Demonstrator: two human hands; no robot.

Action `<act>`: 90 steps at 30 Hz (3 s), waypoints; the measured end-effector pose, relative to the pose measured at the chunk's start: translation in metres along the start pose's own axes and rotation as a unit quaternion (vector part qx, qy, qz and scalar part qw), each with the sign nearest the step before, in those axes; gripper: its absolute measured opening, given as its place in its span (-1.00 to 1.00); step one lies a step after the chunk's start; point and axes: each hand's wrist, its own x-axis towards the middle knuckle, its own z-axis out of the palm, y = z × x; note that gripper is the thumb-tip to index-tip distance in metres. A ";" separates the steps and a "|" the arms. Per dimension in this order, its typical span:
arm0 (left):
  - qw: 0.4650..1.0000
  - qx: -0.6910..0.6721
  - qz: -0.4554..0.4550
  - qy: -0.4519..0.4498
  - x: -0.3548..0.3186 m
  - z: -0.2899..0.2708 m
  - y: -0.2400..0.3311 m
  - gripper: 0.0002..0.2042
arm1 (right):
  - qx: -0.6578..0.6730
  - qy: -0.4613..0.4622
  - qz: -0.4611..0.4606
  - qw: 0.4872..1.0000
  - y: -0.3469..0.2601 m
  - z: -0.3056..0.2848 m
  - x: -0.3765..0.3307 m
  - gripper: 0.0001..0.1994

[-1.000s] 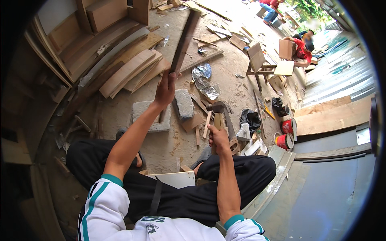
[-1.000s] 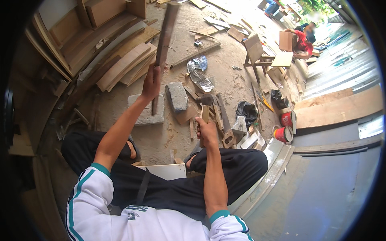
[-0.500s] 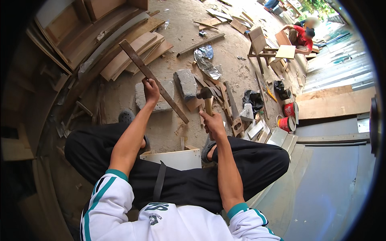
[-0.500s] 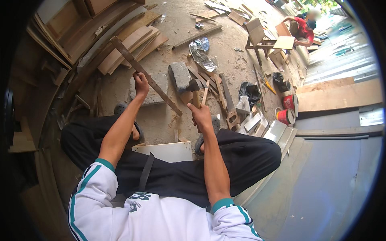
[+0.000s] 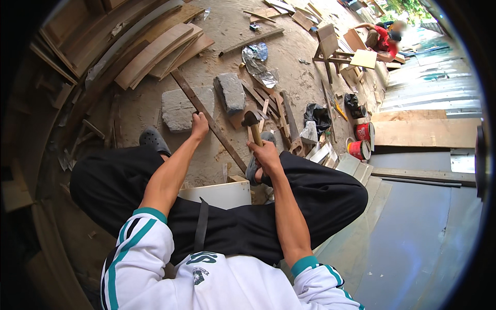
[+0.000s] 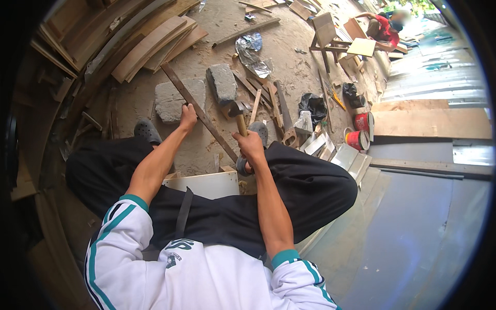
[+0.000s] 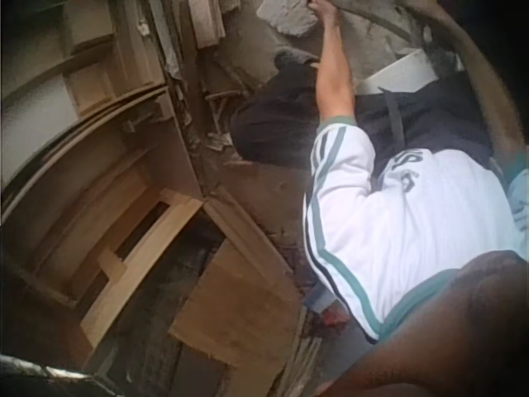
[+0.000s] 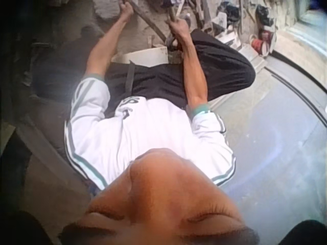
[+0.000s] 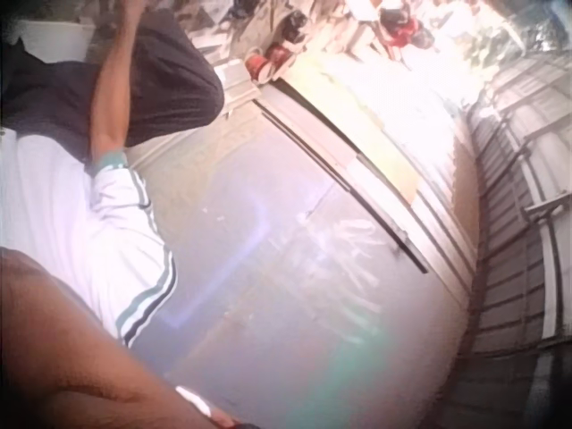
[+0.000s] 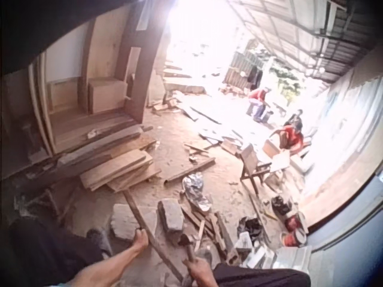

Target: The person sits on the floor and uses a hammer to strike a metal bar placed on a small wooden plank, splitting the plank into smaller pieces. The person repeatedly repositions the wood and strikes it to continue splitting.

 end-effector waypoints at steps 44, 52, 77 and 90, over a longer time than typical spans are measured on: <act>0.951 0.267 0.009 -0.157 0.094 -0.092 0.036 -0.11 | -0.706 -0.415 0.081 0.568 -0.233 0.188 0.237 -0.77; 0.951 0.268 -0.011 -0.154 0.092 -0.089 0.036 -0.10 | -0.724 -0.412 0.075 0.548 -0.236 0.201 0.233 -0.71; 0.962 0.228 0.028 -0.149 0.088 -0.084 0.028 -0.14 | -0.740 -0.430 0.117 0.504 -0.221 0.214 0.247 -0.77; 0.951 0.279 0.027 -0.128 0.086 -0.074 0.037 -0.14 | -0.741 -0.425 0.085 0.513 -0.240 0.213 0.268 -0.70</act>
